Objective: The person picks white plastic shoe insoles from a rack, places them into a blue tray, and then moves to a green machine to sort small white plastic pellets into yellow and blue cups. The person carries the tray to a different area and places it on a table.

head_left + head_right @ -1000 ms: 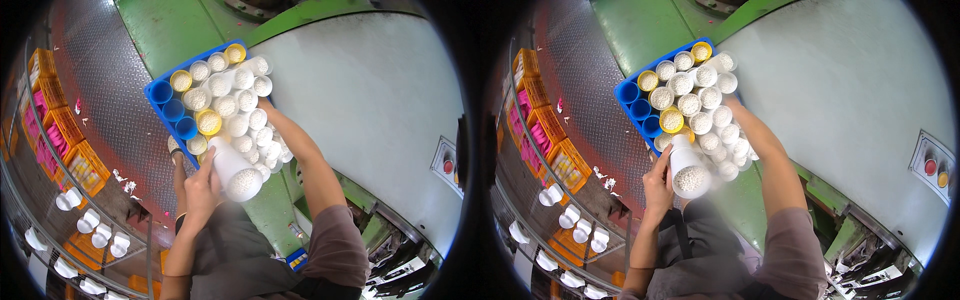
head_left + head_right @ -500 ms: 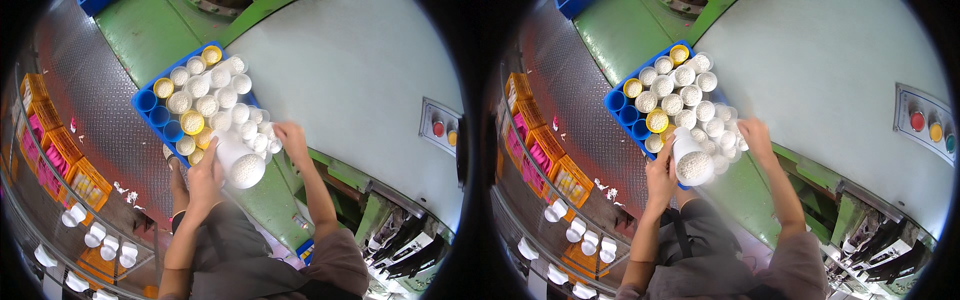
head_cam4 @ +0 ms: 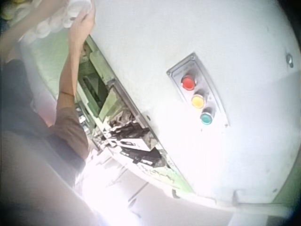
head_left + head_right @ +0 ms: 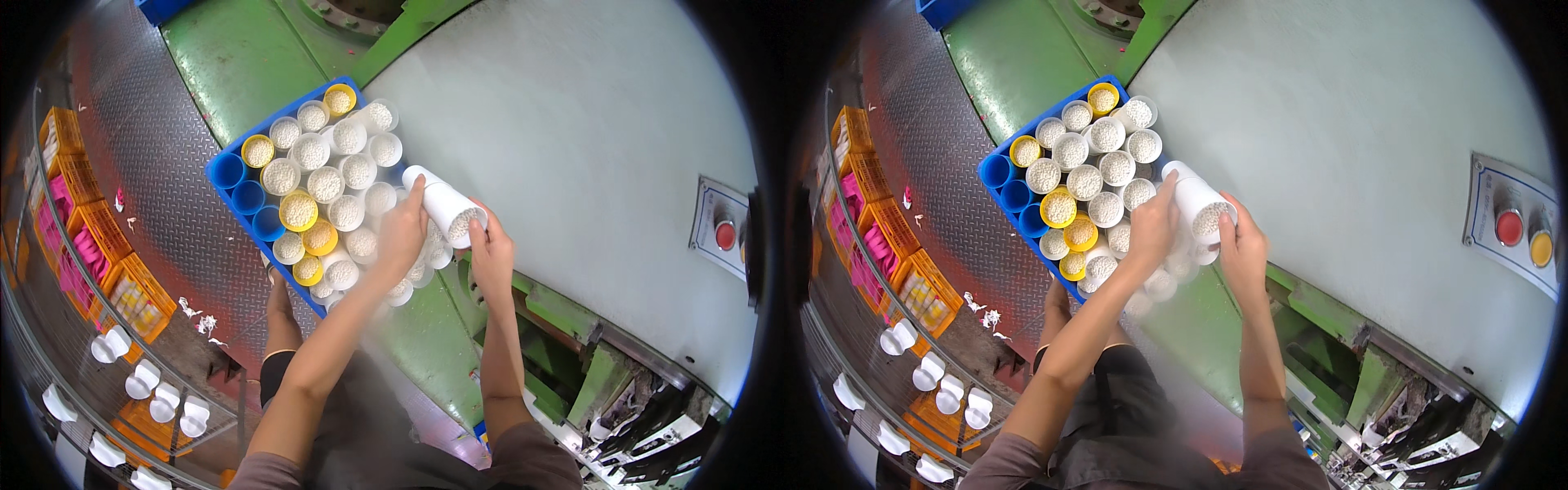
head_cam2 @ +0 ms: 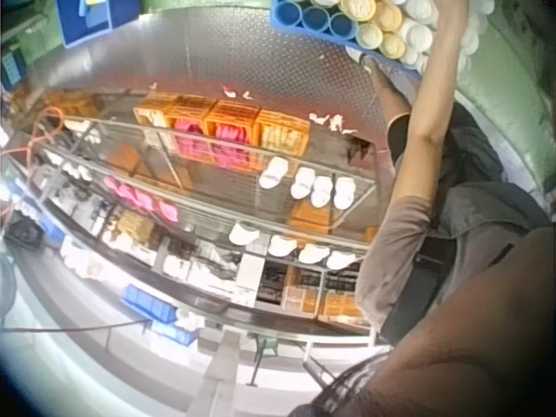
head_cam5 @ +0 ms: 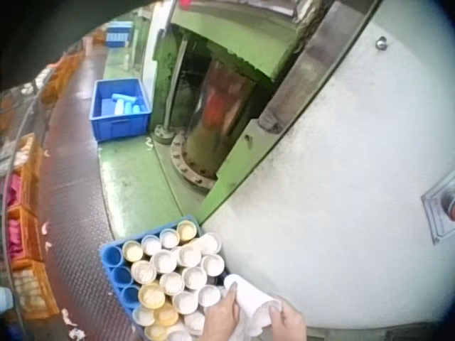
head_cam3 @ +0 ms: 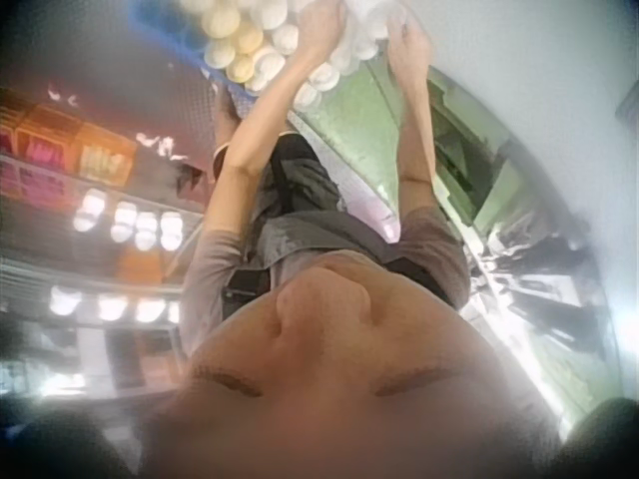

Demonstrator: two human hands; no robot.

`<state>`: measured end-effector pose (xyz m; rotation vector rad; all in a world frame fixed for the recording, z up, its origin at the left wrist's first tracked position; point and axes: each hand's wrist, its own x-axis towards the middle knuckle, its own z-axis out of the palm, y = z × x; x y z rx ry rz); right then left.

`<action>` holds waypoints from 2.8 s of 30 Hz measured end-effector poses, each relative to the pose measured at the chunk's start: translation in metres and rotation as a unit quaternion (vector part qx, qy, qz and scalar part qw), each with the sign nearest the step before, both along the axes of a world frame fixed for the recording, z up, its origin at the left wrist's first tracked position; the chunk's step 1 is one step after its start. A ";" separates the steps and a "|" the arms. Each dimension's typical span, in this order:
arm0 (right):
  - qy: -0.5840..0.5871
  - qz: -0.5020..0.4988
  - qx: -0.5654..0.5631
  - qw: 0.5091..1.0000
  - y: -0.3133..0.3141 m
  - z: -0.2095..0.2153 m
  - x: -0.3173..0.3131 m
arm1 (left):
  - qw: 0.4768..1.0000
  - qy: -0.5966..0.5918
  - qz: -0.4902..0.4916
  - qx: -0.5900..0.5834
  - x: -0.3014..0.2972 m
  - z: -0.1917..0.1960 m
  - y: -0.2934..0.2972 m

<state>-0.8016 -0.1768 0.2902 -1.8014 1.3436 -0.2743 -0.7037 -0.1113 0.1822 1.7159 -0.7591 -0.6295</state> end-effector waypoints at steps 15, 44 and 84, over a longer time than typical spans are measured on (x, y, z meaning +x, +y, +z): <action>0.026 0.043 0.010 0.999 -0.054 -0.112 0.004 | 0.974 0.022 0.015 0.227 0.010 -0.038 -0.035; 0.126 0.269 -0.283 0.912 -0.091 -0.137 0.162 | 0.971 -0.166 0.028 0.171 0.144 -0.057 -0.087; 0.241 0.377 -0.114 0.887 -0.117 -0.196 0.207 | 0.984 -0.039 0.098 0.144 0.304 -0.024 0.039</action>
